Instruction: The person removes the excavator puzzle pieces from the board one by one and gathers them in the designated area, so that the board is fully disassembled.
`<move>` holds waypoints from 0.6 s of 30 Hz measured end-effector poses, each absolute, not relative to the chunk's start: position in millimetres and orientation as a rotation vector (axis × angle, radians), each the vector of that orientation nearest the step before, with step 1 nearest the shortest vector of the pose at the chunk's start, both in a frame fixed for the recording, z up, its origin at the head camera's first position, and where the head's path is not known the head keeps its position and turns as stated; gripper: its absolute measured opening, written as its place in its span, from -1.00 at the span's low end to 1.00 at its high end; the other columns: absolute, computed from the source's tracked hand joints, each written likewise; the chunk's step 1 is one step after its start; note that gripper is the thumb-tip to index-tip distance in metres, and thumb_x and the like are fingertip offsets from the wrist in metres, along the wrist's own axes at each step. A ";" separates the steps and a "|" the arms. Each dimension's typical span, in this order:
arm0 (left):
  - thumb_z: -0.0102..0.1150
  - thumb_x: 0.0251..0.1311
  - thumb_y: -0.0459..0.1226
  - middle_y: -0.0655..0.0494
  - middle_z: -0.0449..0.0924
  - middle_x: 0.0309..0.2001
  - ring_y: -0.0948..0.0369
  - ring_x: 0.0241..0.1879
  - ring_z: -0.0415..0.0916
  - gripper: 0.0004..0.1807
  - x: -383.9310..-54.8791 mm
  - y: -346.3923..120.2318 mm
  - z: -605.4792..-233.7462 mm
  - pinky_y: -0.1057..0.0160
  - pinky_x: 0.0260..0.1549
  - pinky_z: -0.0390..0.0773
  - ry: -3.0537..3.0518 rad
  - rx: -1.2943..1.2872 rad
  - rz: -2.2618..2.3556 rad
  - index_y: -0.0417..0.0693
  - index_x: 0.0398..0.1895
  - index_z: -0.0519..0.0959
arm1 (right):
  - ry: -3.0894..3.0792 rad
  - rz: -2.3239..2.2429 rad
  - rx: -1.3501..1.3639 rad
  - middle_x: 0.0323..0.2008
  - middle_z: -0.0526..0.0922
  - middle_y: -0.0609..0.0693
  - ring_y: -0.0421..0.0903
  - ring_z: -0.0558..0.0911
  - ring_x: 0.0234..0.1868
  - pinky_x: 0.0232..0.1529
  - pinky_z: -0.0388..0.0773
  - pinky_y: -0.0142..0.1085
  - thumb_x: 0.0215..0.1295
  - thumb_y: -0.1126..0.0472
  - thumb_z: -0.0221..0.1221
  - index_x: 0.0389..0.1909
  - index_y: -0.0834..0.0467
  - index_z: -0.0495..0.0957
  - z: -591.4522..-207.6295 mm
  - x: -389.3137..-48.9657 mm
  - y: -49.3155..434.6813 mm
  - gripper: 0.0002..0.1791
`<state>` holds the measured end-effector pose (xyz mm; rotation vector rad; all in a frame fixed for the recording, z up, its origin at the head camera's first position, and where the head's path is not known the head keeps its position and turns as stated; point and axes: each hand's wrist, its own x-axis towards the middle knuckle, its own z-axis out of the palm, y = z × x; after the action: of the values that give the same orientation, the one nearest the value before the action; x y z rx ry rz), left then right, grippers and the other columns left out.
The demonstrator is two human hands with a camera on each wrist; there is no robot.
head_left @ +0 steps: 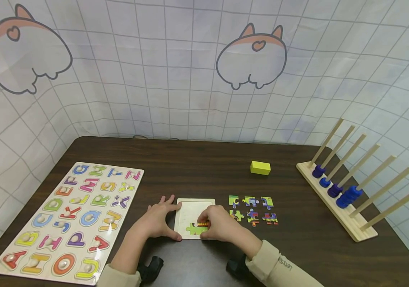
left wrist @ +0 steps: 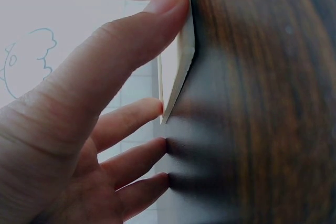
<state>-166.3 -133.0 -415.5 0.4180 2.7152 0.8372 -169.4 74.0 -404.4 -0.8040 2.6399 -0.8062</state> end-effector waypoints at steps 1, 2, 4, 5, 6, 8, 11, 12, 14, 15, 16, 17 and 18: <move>0.57 -0.45 -0.06 -0.21 0.10 0.34 -0.20 0.33 -0.11 -0.02 -166.3 -132.9 -415.5 -0.41 0.08 -0.08 2.716 0.419 0.837 -0.13 0.22 0.39 | 2.637 -0.809 -0.805 -0.47 0.57 -0.05 -0.23 0.39 -0.48 -0.46 0.37 -0.45 -0.20 0.27 0.44 -0.36 0.27 0.66 -404.3 -169.4 74.0 -0.70; 0.57 -0.45 -0.06 -0.21 0.10 0.33 -0.20 0.33 -0.11 -0.02 -166.3 -132.8 -415.4 -0.41 0.08 -0.08 2.716 0.419 0.837 -0.13 0.22 0.39 | 2.635 -0.812 -0.805 -0.48 0.56 -0.05 -0.23 0.39 -0.48 -0.46 0.37 -0.45 -0.19 0.27 0.44 -0.37 0.27 0.66 -404.4 -169.5 74.0 -0.71; 0.57 -0.45 -0.06 -0.22 0.10 0.33 -0.21 0.33 -0.11 -0.02 -166.3 -132.7 -415.1 -0.41 0.08 -0.08 2.717 0.420 0.837 -0.13 0.21 0.39 | 2.635 -0.807 -0.816 -0.50 0.55 -0.07 -0.24 0.38 -0.49 -0.46 0.37 -0.45 -0.20 0.27 0.44 -0.39 0.27 0.65 -404.4 -169.6 74.3 -0.72; 0.57 -0.46 -0.06 -0.22 0.10 0.33 -0.21 0.33 -0.11 -0.01 -166.2 -132.7 -414.9 -0.41 0.08 -0.08 2.718 0.420 0.838 -0.13 0.21 0.39 | 2.635 -0.806 -0.821 -0.50 0.54 -0.07 -0.24 0.38 -0.49 -0.46 0.37 -0.45 -0.20 0.27 0.44 -0.40 0.26 0.64 -404.5 -169.7 74.4 -0.72; 0.57 -0.46 -0.06 -0.22 0.10 0.33 -0.22 0.33 -0.11 -0.01 -166.2 -132.6 -414.8 -0.42 0.07 -0.07 2.718 0.420 0.838 -0.13 0.21 0.39 | 2.635 -0.805 -0.826 -0.51 0.53 -0.08 -0.24 0.37 -0.49 -0.46 0.37 -0.45 -0.20 0.27 0.44 -0.40 0.26 0.64 -404.7 -169.8 74.5 -0.73; 0.57 -0.46 -0.07 -0.22 0.10 0.33 -0.22 0.33 -0.11 -0.01 -166.2 -132.6 -414.5 -0.42 0.07 -0.07 2.719 0.421 0.839 -0.14 0.21 0.39 | 2.636 -0.803 -0.834 -0.51 0.51 -0.08 -0.25 0.37 -0.49 -0.46 0.36 -0.45 -0.20 0.27 0.44 -0.42 0.25 0.63 -405.2 -170.0 74.7 -0.73; 0.57 -0.46 -0.06 -0.22 0.09 0.33 -0.22 0.33 -0.11 -0.01 -166.1 -132.7 -414.2 -0.42 0.07 -0.07 2.718 0.421 0.841 -0.14 0.21 0.39 | 2.634 -0.808 -0.836 -0.52 0.48 -0.09 -0.25 0.36 -0.50 -0.47 0.36 -0.45 -0.21 0.28 0.44 -0.44 0.25 0.61 -405.4 -170.0 74.8 -0.73; 0.57 -0.46 -0.06 -0.22 0.09 0.33 -0.22 0.33 -0.11 -0.01 -166.1 -132.7 -414.2 -0.42 0.07 -0.07 2.718 0.421 0.840 -0.13 0.22 0.39 | 2.633 -0.811 -0.833 -0.53 0.48 -0.09 -0.25 0.36 -0.50 -0.47 0.36 -0.45 -0.21 0.29 0.44 -0.44 0.25 0.60 -405.5 -170.0 74.7 -0.73; 0.57 -0.45 -0.06 -0.22 0.09 0.33 -0.22 0.33 -0.11 -0.02 -165.9 -132.8 -414.0 -0.41 0.08 -0.08 2.717 0.422 0.839 -0.13 0.22 0.39 | 2.632 -0.816 -0.824 -0.53 0.46 -0.08 -0.24 0.36 -0.50 -0.48 0.36 -0.45 -0.22 0.29 0.44 -0.45 0.24 0.59 -405.3 -169.7 74.4 -0.73; 0.56 -0.45 -0.06 -0.21 0.09 0.34 -0.21 0.33 -0.11 -0.02 -165.8 -132.8 -413.9 -0.41 0.08 -0.08 2.717 0.423 0.838 -0.13 0.22 0.39 | 2.631 -0.817 -0.819 -0.54 0.46 -0.08 -0.24 0.36 -0.51 -0.48 0.36 -0.44 -0.23 0.30 0.44 -0.45 0.24 0.58 -405.0 -169.6 74.2 -0.73; 0.56 -0.45 -0.06 -0.21 0.09 0.34 -0.21 0.33 -0.11 -0.02 -165.8 -132.9 -414.0 -0.41 0.08 -0.08 2.717 0.425 0.837 -0.13 0.22 0.39 | 2.630 -0.817 -0.811 -0.54 0.45 -0.08 -0.23 0.36 -0.51 -0.48 0.36 -0.44 -0.23 0.30 0.44 -0.45 0.24 0.58 -404.8 -169.5 74.0 -0.73; 0.56 -0.44 -0.06 -0.21 0.09 0.34 -0.21 0.33 -0.11 -0.02 -165.7 -132.9 -414.0 -0.41 0.08 -0.08 2.717 0.427 0.836 -0.13 0.22 0.39 | 2.628 -0.817 -0.804 -0.54 0.44 -0.07 -0.23 0.36 -0.51 -0.49 0.35 -0.44 -0.23 0.30 0.44 -0.45 0.24 0.58 -404.5 -169.3 73.8 -0.73; 0.56 -0.44 -0.06 -0.21 0.09 0.34 -0.21 0.33 -0.11 -0.02 -165.6 -133.0 -413.9 -0.41 0.08 -0.08 2.716 0.427 0.836 -0.13 0.22 0.39 | 2.628 -0.816 -0.797 -0.54 0.44 -0.07 -0.22 0.36 -0.51 -0.49 0.35 -0.44 -0.23 0.30 0.44 -0.45 0.23 0.57 -404.3 -169.2 73.5 -0.72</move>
<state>-165.6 -133.0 -413.9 0.4274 2.7159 0.8360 -169.2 73.5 -404.3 -0.7972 2.6276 -0.8156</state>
